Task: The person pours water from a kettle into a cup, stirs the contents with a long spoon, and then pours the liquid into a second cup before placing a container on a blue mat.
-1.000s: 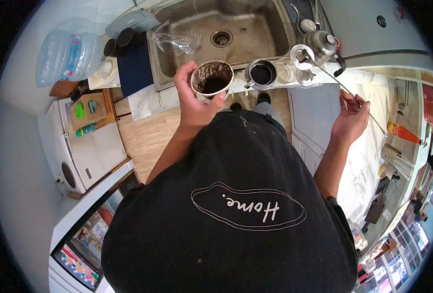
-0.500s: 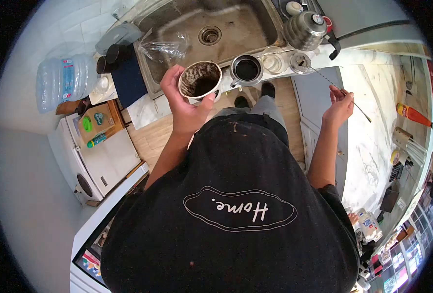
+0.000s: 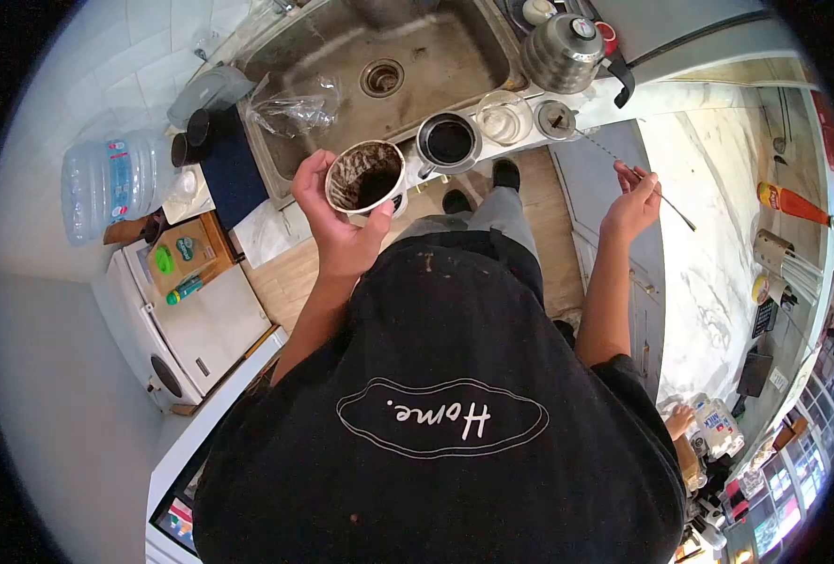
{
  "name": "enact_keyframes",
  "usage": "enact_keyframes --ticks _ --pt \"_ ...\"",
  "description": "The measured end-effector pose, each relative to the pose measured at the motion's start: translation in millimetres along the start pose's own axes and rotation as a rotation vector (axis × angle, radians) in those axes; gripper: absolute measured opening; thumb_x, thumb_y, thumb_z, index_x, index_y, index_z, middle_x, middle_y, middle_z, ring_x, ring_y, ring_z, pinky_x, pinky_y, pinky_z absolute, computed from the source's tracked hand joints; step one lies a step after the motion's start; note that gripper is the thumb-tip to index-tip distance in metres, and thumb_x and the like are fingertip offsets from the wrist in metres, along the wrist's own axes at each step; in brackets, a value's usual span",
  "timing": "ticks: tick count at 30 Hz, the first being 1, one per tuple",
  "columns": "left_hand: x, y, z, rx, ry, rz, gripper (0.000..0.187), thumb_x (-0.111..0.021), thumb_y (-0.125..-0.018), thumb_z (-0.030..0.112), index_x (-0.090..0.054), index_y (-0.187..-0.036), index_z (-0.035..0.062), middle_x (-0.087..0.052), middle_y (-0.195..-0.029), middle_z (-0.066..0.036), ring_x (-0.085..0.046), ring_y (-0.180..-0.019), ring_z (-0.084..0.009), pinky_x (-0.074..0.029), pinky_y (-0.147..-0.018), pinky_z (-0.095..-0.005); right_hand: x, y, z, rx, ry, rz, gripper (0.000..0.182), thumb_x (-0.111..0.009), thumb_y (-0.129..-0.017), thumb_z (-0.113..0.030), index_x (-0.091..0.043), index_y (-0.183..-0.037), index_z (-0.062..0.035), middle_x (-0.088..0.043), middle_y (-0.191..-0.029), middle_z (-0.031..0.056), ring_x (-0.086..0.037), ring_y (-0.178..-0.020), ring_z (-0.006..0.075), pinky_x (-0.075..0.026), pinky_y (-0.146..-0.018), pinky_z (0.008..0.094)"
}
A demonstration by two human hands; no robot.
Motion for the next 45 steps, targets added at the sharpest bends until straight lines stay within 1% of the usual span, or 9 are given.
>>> enact_keyframes --ticks 7,10,16,22,28,35,38,41,45 --pt "-1.6 0.5 -2.3 0.020 0.024 -0.021 0.099 -0.080 -0.072 0.012 -0.020 -0.150 0.0057 -0.039 -0.139 -0.018 -0.047 -0.130 -0.0275 -0.042 -0.112 -0.0401 2.1 3.9 11.4 0.012 -0.090 -0.036 0.033 -0.035 -0.110 -0.025 -0.054 -0.105 0.0025 -0.072 -0.092 0.0225 -0.073 -0.095 0.0291 -0.055 -0.097 0.0429" --pt "-4.7 -1.2 4.2 0.008 0.019 -0.015 0.093 -0.081 -0.073 0.013 -0.024 -0.146 0.0052 -0.041 -0.130 -0.015 -0.051 -0.122 -0.0253 -0.044 -0.106 -0.0386 2.4 3.1 18.7 -0.002 -0.118 -0.055 0.032 -0.036 -0.110 -0.024 -0.054 -0.104 0.0023 -0.072 -0.092 0.0226 -0.073 -0.095 0.0296 -0.056 -0.096 0.0428" --pt "-3.3 2.1 0.7 0.021 -0.019 -0.028 0.098 -0.082 -0.073 0.018 -0.022 -0.150 0.0064 -0.040 -0.138 -0.019 -0.048 -0.129 -0.0279 -0.042 -0.112 -0.0406 12.7 3.6 41.0 -0.114 -0.244 0.047 0.033 -0.038 -0.110 -0.025 -0.054 -0.105 0.0037 -0.073 -0.094 0.0251 -0.073 -0.096 0.0322 -0.057 -0.094 0.0424" --pt "-5.3 1.4 4.0 -0.010 -0.045 -0.045 0.098 -0.081 -0.073 0.018 -0.022 -0.150 0.0071 -0.043 -0.136 -0.018 -0.050 -0.127 -0.0274 -0.044 -0.109 -0.0400 21.3 11.5 35.0 -0.125 -0.276 0.087 0.036 -0.037 -0.111 -0.027 -0.053 -0.105 0.0048 -0.073 -0.097 0.0262 -0.072 -0.098 0.0331 -0.057 -0.093 0.0414" --pt "-2.9 3.0 5.3 -0.006 -0.012 -0.024 0.098 -0.081 -0.073 0.015 -0.022 -0.150 0.0071 -0.041 -0.137 -0.018 -0.050 -0.127 -0.0269 -0.044 -0.109 -0.0394 35.8 30.3 -34.6 0.148 -0.167 0.100 0.034 -0.035 -0.110 -0.021 -0.054 -0.102 0.0059 -0.072 -0.093 0.0266 -0.071 -0.101 0.0343 -0.056 -0.098 0.0448" --pt "3.3 7.6 6.2 -0.012 -0.001 0.016 0.094 -0.080 -0.073 0.009 -0.023 -0.148 0.0055 -0.041 -0.132 -0.016 -0.050 -0.124 -0.0249 -0.043 -0.108 -0.0381 -23.8 92.8 -123.4 0.346 -0.223 -0.319 0.032 -0.035 -0.109 -0.014 -0.058 -0.099 0.0056 -0.069 -0.105 0.0310 -0.071 -0.101 0.0356 -0.056 -0.093 0.0450" --pt "6.9 9.0 6.2 -0.034 0.028 0.037 0.093 -0.081 -0.073 0.007 -0.024 -0.146 0.0044 -0.041 -0.130 -0.015 -0.051 -0.122 -0.0245 -0.044 -0.107 -0.0375 -55.7 118.3 -126.3 0.386 -0.154 -0.499 0.028 -0.040 -0.108 -0.012 -0.060 -0.098 0.0044 -0.071 -0.108 0.0265 -0.071 -0.100 0.0321 -0.056 -0.090 0.0416" --pt "15.5 13.3 1.5 -0.033 0.013 0.038 0.095 -0.080 -0.075 0.009 -0.021 -0.149 0.0064 -0.041 -0.134 -0.016 -0.049 -0.126 -0.0252 -0.042 -0.109 -0.0386 -71.2 128.4 -113.6 0.576 0.028 -0.577 0.023 -0.046 -0.106 -0.011 -0.063 -0.099 0.0028 -0.073 -0.109 0.0208 -0.071 -0.098 0.0278 -0.057 -0.086 0.0381" --pt "24.6 20.9 -2.0 -0.003 -0.016 0.052 0.097 -0.080 -0.076 0.012 -0.019 -0.151 0.0069 -0.040 -0.137 -0.016 -0.048 -0.128 -0.0256 -0.041 -0.111 -0.0392 -77.0 134.9 -109.1 0.636 0.129 -0.615 0.018 -0.052 -0.104 -0.011 -0.067 -0.101 -0.0008 -0.074 -0.108 0.0171 -0.071 -0.098 0.0287 -0.057 -0.085 0.0373"
Point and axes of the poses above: each hand's wrist, its own y-axis away from the middle knuckle, its own x-axis out of the back of the hand, z = x × y, the point moved 5 cm from there along -y, towards the middle knuckle
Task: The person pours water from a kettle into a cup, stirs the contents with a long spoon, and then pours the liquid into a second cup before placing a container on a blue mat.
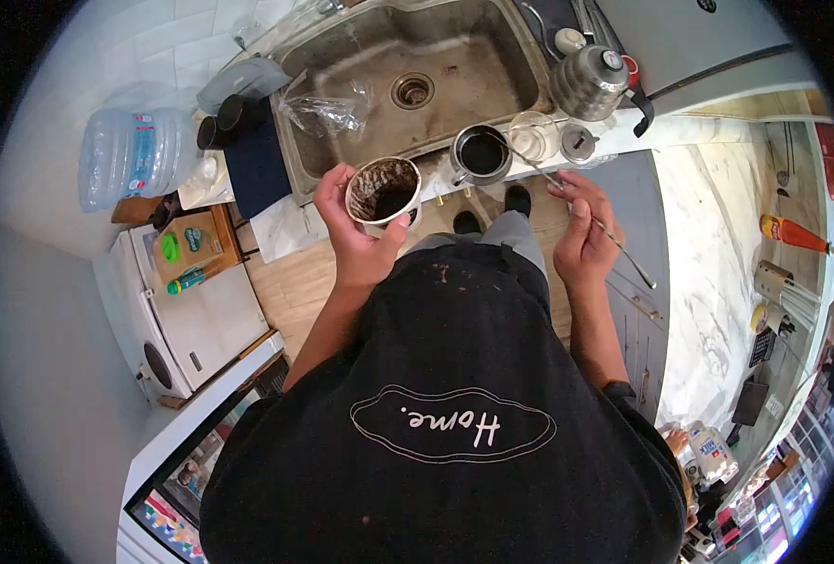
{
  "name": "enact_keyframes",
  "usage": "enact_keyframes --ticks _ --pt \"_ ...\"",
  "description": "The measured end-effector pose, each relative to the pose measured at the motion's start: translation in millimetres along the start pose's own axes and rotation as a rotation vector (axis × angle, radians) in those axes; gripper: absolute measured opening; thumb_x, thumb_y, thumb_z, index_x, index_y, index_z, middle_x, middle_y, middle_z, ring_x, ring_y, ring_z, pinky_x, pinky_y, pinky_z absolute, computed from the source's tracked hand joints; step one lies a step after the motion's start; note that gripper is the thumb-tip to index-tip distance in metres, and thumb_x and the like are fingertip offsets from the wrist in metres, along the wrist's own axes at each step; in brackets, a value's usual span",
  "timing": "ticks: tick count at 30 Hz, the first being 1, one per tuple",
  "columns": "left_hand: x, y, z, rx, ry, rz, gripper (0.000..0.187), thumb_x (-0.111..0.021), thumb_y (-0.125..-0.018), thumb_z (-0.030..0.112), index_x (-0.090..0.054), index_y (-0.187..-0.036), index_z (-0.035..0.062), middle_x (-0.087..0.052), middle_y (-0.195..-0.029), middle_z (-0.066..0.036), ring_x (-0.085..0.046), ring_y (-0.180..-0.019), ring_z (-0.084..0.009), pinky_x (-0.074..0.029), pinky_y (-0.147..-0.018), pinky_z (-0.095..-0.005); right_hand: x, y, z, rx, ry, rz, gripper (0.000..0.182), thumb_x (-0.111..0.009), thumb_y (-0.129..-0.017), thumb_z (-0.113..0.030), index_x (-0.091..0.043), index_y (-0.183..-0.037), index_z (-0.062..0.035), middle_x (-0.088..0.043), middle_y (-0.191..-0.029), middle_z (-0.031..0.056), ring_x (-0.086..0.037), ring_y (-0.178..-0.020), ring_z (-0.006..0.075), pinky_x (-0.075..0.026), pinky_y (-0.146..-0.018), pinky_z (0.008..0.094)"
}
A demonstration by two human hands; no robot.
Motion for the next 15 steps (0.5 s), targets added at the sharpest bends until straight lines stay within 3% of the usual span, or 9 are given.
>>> enact_keyframes --ticks 5,8,11,15 --pt "6.1 2.9 -5.7 -0.005 -0.013 0.001 0.098 -0.081 -0.076 0.014 -0.019 -0.151 0.0062 -0.039 -0.139 -0.017 -0.048 -0.128 -0.0266 -0.041 -0.111 -0.0393 -5.1 1.5 -7.8 0.055 0.142 -0.070 0.016 -0.055 -0.103 -0.013 -0.068 -0.100 -0.0029 -0.073 -0.104 0.0163 -0.070 -0.098 0.0339 -0.056 -0.086 0.0399" --pt "6.0 2.0 -4.6 0.008 -0.011 0.011 0.098 -0.081 -0.076 0.015 -0.019 -0.151 0.0059 -0.039 -0.139 -0.018 -0.048 -0.129 -0.0269 -0.041 -0.111 -0.0394 -9.4 -0.8 -16.7 0.170 0.254 -0.142 0.023 -0.051 -0.106 -0.016 -0.067 -0.100 -0.0002 -0.073 -0.105 0.0172 -0.071 -0.099 0.0306 -0.056 -0.089 0.0385" --pt "6.9 2.2 -7.3 0.018 -0.012 0.010 0.098 -0.081 -0.075 0.014 -0.019 -0.151 0.0059 -0.039 -0.139 -0.018 -0.048 -0.128 -0.0270 -0.042 -0.110 -0.0394 -11.7 0.2 -20.0 0.166 0.217 -0.139 0.009 -0.061 -0.097 -0.007 -0.067 -0.099 -0.0012 -0.073 -0.101 0.0160 -0.069 -0.098 0.0350 -0.054 -0.091 0.0438" --pt "4.8 1.9 -6.0 0.012 -0.015 0.006 0.098 -0.081 -0.075 0.012 -0.019 -0.151 0.0060 -0.039 -0.138 -0.019 -0.048 -0.128 -0.0270 -0.042 -0.110 -0.0393 -12.4 0.2 -27.8 0.187 0.214 -0.199 0.007 -0.063 -0.095 -0.006 -0.067 -0.096 0.0001 -0.072 -0.100 0.0162 -0.069 -0.101 0.0353 -0.054 -0.092 0.0449"
Point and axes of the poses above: each hand's wrist, its own y-axis away from the middle knuckle, its own x-axis out of the back of the hand, z = x × y, the point moved 5 cm from there along -y, towards the middle knuckle
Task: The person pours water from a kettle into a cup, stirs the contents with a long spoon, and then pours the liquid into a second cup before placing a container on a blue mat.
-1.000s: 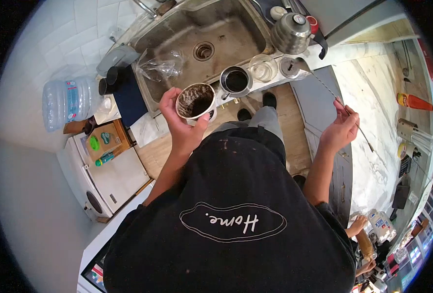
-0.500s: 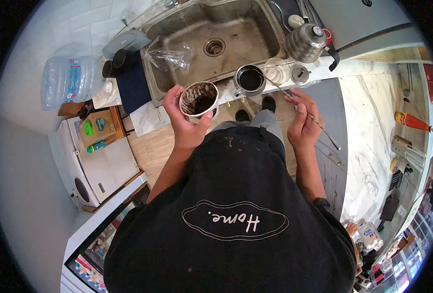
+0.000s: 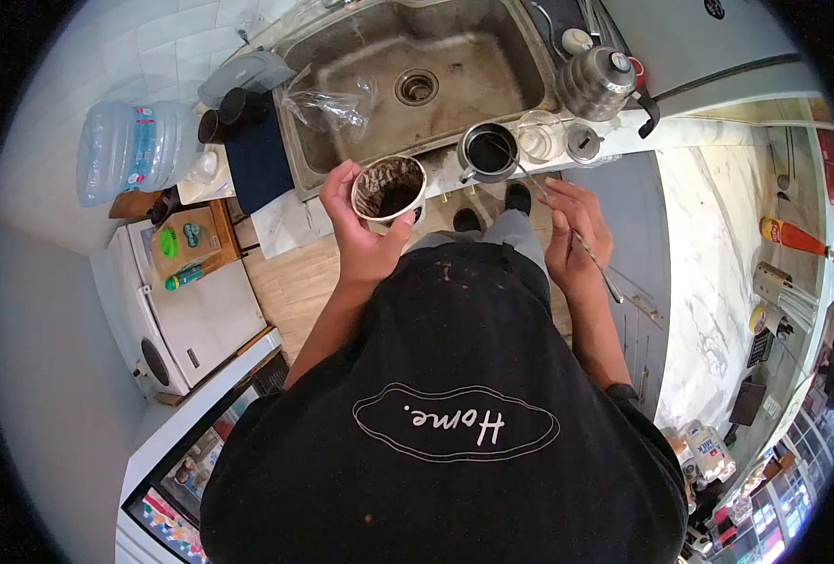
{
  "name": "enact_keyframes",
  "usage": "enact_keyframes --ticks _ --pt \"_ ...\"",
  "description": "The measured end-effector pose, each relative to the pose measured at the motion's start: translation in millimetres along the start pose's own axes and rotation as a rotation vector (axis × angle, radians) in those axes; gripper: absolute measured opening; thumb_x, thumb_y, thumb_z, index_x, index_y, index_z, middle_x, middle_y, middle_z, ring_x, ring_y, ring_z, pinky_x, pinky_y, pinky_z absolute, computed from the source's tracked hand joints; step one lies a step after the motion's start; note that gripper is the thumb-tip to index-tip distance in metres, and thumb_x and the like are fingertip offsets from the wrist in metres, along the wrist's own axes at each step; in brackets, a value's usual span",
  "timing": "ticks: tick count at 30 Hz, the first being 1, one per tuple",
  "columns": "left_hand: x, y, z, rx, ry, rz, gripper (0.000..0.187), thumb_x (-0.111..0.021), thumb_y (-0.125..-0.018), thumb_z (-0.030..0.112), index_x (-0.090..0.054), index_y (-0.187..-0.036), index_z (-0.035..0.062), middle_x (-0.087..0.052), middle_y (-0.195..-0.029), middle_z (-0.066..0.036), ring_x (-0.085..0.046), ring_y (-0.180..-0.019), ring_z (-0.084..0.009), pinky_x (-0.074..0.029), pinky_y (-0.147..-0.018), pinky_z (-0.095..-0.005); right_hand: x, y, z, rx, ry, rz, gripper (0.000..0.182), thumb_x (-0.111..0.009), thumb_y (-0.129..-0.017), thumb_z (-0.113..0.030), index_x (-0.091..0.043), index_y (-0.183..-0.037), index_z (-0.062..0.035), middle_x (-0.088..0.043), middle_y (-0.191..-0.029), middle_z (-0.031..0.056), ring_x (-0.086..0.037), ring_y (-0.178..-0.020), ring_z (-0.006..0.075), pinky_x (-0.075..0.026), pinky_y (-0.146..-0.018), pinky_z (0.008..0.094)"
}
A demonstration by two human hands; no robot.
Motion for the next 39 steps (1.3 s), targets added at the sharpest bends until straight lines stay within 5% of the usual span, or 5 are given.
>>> enact_keyframes --ticks 39 --pt "-2.3 -5.7 -3.4 0.000 0.018 0.000 0.098 -0.080 -0.073 0.008 -0.021 -0.151 0.0071 -0.040 -0.138 -0.020 -0.049 -0.127 -0.0278 -0.042 -0.110 -0.0399 -3.9 -0.3 1.9 -0.022 0.016 0.032 0.006 -0.061 -0.096 -0.004 -0.065 -0.095 0.0001 -0.072 -0.099 0.0175 -0.069 -0.100 0.0354 -0.052 -0.096 0.0483"
Point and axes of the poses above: each hand's wrist, its own y-axis away from the middle knuckle, its own x-axis out of the back of the hand, z = x × y, the point moved 5 cm from there along -y, towards the middle knuckle
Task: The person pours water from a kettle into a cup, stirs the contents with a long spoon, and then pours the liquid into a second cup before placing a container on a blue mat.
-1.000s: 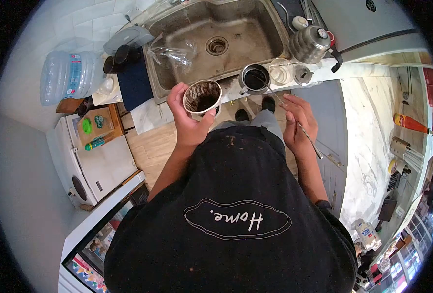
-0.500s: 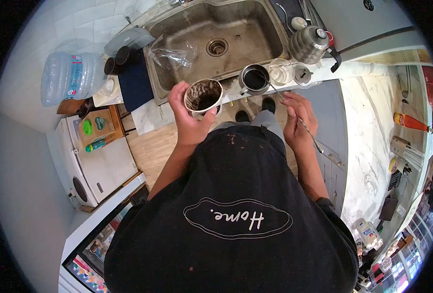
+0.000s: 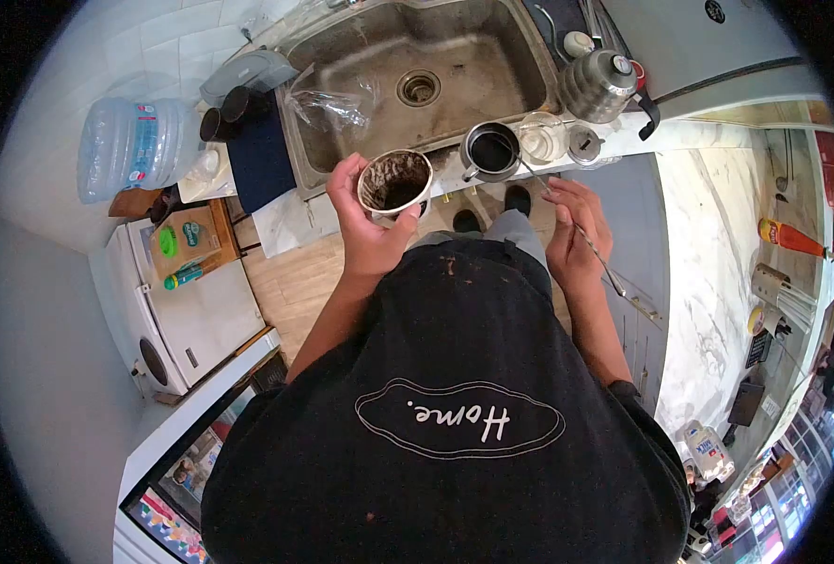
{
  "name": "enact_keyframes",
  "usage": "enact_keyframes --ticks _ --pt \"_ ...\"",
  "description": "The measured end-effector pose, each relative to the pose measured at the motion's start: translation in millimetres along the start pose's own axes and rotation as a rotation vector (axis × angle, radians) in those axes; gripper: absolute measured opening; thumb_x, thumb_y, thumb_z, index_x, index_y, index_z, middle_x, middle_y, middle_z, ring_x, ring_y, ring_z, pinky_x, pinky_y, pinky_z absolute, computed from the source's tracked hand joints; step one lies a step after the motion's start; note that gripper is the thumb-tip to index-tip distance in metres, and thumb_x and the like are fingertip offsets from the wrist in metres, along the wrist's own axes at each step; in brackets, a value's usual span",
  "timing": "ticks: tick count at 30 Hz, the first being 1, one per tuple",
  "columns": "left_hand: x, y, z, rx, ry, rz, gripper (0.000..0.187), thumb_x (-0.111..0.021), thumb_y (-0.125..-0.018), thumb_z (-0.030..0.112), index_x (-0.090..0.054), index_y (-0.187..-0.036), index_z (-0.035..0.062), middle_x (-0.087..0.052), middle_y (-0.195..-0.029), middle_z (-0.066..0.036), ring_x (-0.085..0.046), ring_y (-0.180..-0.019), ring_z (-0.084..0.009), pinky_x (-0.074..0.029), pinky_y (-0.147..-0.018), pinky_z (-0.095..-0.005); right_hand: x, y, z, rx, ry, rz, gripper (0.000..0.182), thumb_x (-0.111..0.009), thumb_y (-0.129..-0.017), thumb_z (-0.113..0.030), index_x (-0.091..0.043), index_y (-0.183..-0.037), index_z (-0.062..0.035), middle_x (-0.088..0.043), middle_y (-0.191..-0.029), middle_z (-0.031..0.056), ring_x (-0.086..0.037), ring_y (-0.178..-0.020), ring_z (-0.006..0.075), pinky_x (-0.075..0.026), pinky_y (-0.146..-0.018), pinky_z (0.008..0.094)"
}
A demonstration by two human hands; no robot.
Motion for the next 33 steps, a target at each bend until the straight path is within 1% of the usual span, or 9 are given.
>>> enact_keyframes --ticks 5,15,18,21,26,33 --pt "0.0 -1.8 -0.6 -0.020 0.008 0.001 0.098 -0.080 -0.073 0.008 -0.021 -0.151 0.0067 -0.040 -0.137 -0.018 -0.049 -0.127 -0.0274 -0.042 -0.110 -0.0397 -0.7 -1.6 -2.6 0.063 0.013 -0.002 0.006 -0.060 -0.096 -0.003 -0.065 -0.095 0.0003 -0.072 -0.098 0.0171 -0.070 -0.099 0.0346 -0.053 -0.096 0.0483" --pt "0.7 -5.9 -1.2 -0.031 0.003 -0.009 0.097 -0.080 -0.074 0.008 -0.021 -0.151 0.0075 -0.041 -0.136 -0.018 -0.050 -0.125 -0.0271 -0.043 -0.108 -0.0398 -0.8 -2.3 -5.6 0.067 0.015 -0.008 0.003 -0.062 -0.093 0.000 -0.065 -0.094 0.0006 -0.071 -0.096 0.0170 -0.070 -0.098 0.0340 -0.053 -0.095 0.0478" --pt "0.1 -6.9 3.4 -0.028 0.038 0.023 0.091 -0.080 -0.073 0.006 -0.025 -0.146 0.0025 -0.041 -0.130 -0.016 -0.052 -0.122 -0.0252 -0.045 -0.106 -0.0381 -0.7 -0.4 -5.6 0.077 0.011 -0.003 0.003 -0.062 -0.093 0.000 -0.065 -0.093 0.0007 -0.071 -0.096 0.0169 -0.070 -0.098 0.0339 -0.053 -0.096 0.0488" --pt "1.6 -6.1 -2.9 -0.042 0.016 -0.010 0.097 -0.081 -0.075 0.010 -0.021 -0.151 0.0069 -0.041 -0.136 -0.019 -0.050 -0.126 -0.0275 -0.043 -0.109 -0.0400 -1.2 2.5 -7.1 0.073 0.010 -0.010 0.003 -0.062 -0.093 0.000 -0.065 -0.093 0.0007 -0.072 -0.096 0.0165 -0.070 -0.099 0.0339 -0.052 -0.097 0.0501" --pt "3.0 -6.0 -4.3 -0.040 0.007 -0.009 0.098 -0.081 -0.074 0.011 -0.021 -0.151 0.0066 -0.040 -0.137 -0.019 -0.050 -0.126 -0.0275 -0.042 -0.109 -0.0400 -3.0 7.1 -6.1 0.099 0.001 -0.028 0.003 -0.062 -0.094 -0.001 -0.065 -0.094 0.0004 -0.072 -0.095 0.0160 -0.071 -0.099 0.0338 -0.051 -0.098 0.0514" --pt "2.7 -6.3 -3.8 -0.013 0.043 -0.010 0.098 -0.081 -0.073 0.009 -0.021 -0.151 0.0072 -0.040 -0.137 -0.018 -0.049 -0.127 -0.0271 -0.042 -0.110 -0.0398 1.0 2.4 -5.2 0.058 0.018 0.046 0.006 -0.059 -0.098 -0.004 -0.064 -0.097 -0.0008 -0.072 -0.095 0.0148 -0.071 -0.099 0.0325 -0.051 -0.099 0.0511"
Point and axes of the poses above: each hand's wrist, its own y-axis away from the middle knuckle, its own x-axis out of the back of the hand, z = x × y, the point moved 5 cm from there along -y, towards the middle knuckle
